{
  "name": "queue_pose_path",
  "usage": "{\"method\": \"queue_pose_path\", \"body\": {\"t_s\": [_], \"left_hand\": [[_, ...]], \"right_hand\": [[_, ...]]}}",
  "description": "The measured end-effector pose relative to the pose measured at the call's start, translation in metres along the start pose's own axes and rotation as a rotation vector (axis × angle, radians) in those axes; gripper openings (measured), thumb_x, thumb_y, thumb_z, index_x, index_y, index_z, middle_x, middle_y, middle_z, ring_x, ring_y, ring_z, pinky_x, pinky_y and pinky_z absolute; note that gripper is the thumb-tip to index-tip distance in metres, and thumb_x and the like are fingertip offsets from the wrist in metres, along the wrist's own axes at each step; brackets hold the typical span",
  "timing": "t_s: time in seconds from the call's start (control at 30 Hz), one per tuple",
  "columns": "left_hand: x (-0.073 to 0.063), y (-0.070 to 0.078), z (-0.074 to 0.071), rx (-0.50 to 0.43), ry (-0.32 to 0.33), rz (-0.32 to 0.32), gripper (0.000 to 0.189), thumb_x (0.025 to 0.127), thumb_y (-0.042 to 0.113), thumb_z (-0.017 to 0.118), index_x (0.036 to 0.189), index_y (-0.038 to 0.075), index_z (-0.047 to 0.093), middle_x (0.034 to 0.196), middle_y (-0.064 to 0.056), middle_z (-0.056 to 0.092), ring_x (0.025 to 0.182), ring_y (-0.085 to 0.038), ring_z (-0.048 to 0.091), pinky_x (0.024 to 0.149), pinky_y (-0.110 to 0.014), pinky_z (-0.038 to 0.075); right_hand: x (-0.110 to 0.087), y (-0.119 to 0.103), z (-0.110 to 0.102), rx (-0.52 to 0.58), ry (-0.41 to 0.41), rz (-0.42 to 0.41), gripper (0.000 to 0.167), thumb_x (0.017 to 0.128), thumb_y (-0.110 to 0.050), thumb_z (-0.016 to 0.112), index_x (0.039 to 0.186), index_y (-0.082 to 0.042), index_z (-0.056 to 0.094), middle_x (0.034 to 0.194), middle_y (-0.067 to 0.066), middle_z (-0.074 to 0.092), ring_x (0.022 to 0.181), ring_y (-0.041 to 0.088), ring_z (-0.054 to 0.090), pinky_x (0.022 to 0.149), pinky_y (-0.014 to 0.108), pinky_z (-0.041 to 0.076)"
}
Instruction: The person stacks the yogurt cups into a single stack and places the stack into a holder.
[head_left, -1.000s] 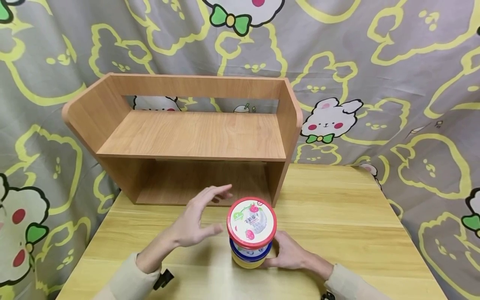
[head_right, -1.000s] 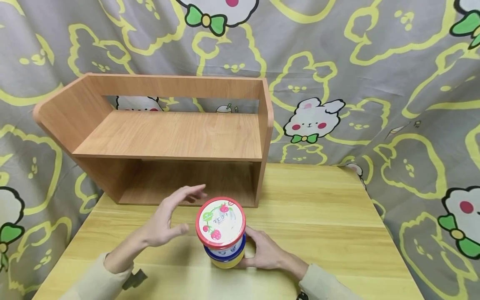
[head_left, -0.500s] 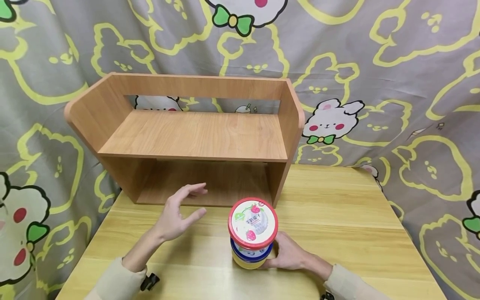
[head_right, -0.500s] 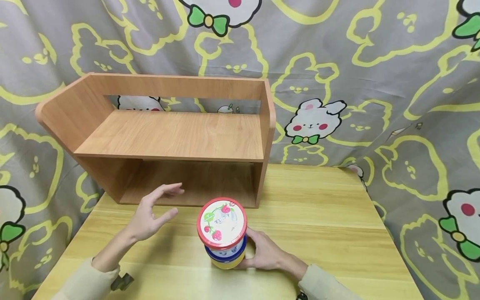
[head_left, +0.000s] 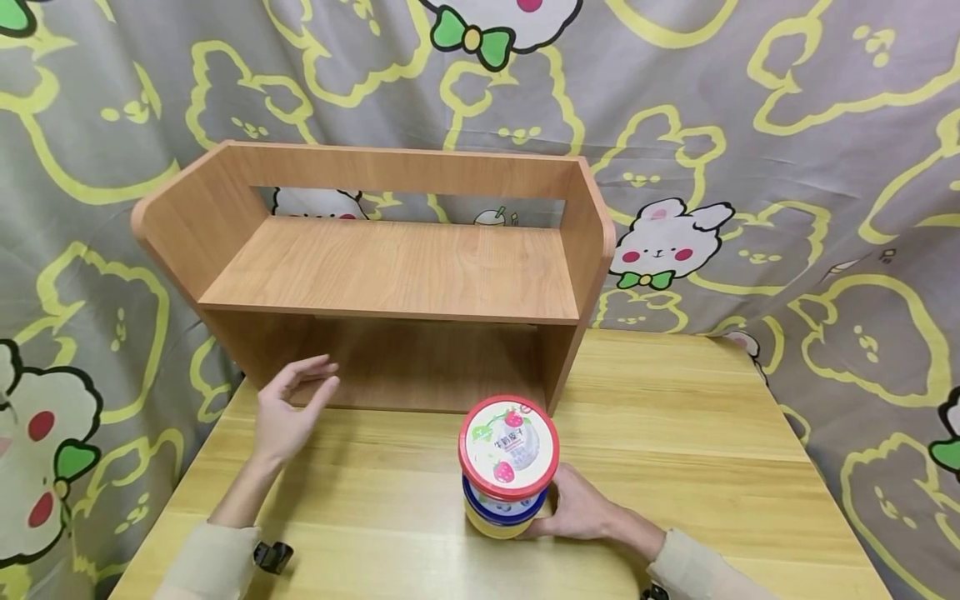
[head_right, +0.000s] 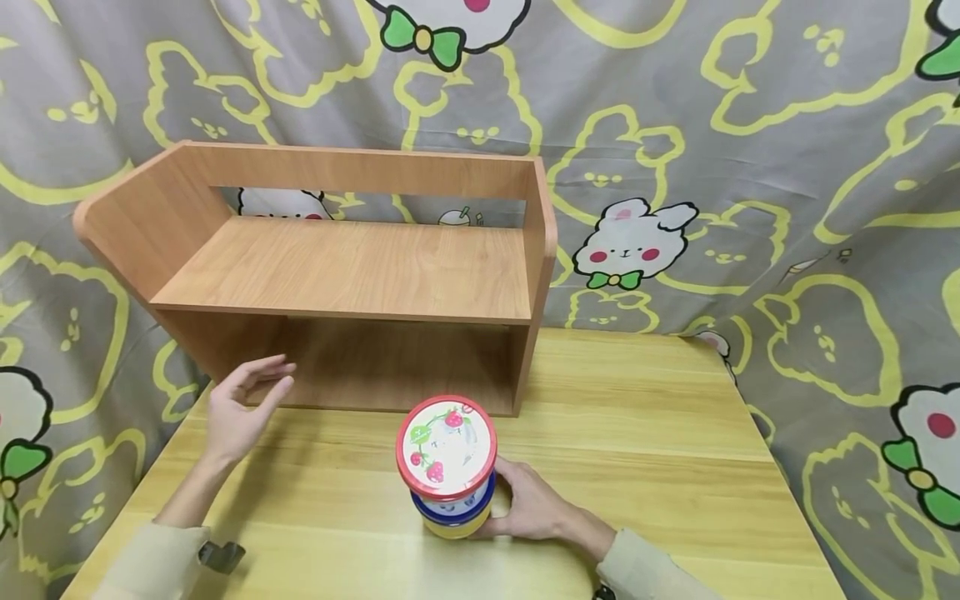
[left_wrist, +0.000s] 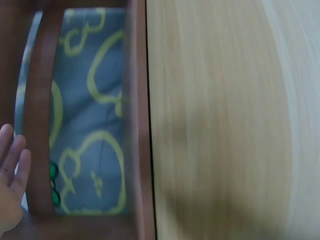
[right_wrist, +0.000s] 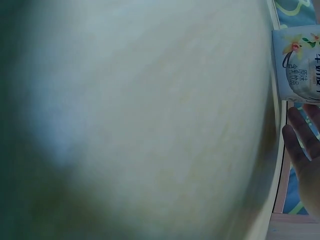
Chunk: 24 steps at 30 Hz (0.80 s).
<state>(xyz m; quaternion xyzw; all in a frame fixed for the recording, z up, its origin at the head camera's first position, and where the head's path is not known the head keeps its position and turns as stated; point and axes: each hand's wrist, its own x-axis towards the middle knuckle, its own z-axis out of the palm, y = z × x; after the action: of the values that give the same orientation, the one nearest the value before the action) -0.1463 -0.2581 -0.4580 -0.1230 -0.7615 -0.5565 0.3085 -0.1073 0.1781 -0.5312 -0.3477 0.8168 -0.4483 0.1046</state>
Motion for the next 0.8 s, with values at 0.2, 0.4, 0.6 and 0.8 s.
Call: {"method": "queue_pose_path", "body": {"t_s": [0.2,0.4,0.6,0.8], "left_hand": [[0.005,-0.016,-0.027,0.008,0.151,-0.012,0.031,0.085,-0.016,0.074,0.116,-0.015,0.070,0.101,0.019,0.079,0.090,0.006,0.074,0.078,-0.007,0.056],[0.007,-0.032,-0.049,0.012,0.287,-0.146,0.031,0.088,-0.010,0.076,0.118,-0.015,0.070,0.098,0.019,0.079,0.087,0.006,0.074,0.078,-0.008,0.057],[0.009,-0.046,-0.064,0.059,0.414,-0.188,0.031,0.087,-0.007,0.078,0.116,-0.014,0.071,0.092,0.019,0.076,0.082,0.007,0.072,0.075,-0.006,0.057],[0.016,-0.052,-0.070,0.068,0.515,-0.218,0.030,0.087,-0.003,0.080,0.112,-0.015,0.071,0.086,0.018,0.071,0.076,0.006,0.067,0.071,-0.005,0.055]], "right_hand": [[0.001,0.000,0.000,0.008,-0.004,0.010,0.084,0.077,-0.044,0.094,0.149,-0.035,0.051,0.148,-0.010,0.062,0.139,0.014,0.058,0.121,0.044,0.045],[0.001,0.000,0.001,0.006,-0.002,0.014,0.086,0.076,-0.045,0.095,0.149,-0.035,0.050,0.149,-0.009,0.061,0.140,0.015,0.057,0.122,0.048,0.045],[0.001,0.000,0.001,0.006,-0.005,0.015,0.088,0.076,-0.045,0.095,0.150,-0.036,0.049,0.150,-0.010,0.060,0.141,0.017,0.057,0.122,0.051,0.044],[0.002,0.002,0.001,0.012,-0.006,0.019,0.088,0.075,-0.044,0.095,0.150,-0.034,0.049,0.150,-0.008,0.060,0.142,0.018,0.056,0.123,0.052,0.042]]}}
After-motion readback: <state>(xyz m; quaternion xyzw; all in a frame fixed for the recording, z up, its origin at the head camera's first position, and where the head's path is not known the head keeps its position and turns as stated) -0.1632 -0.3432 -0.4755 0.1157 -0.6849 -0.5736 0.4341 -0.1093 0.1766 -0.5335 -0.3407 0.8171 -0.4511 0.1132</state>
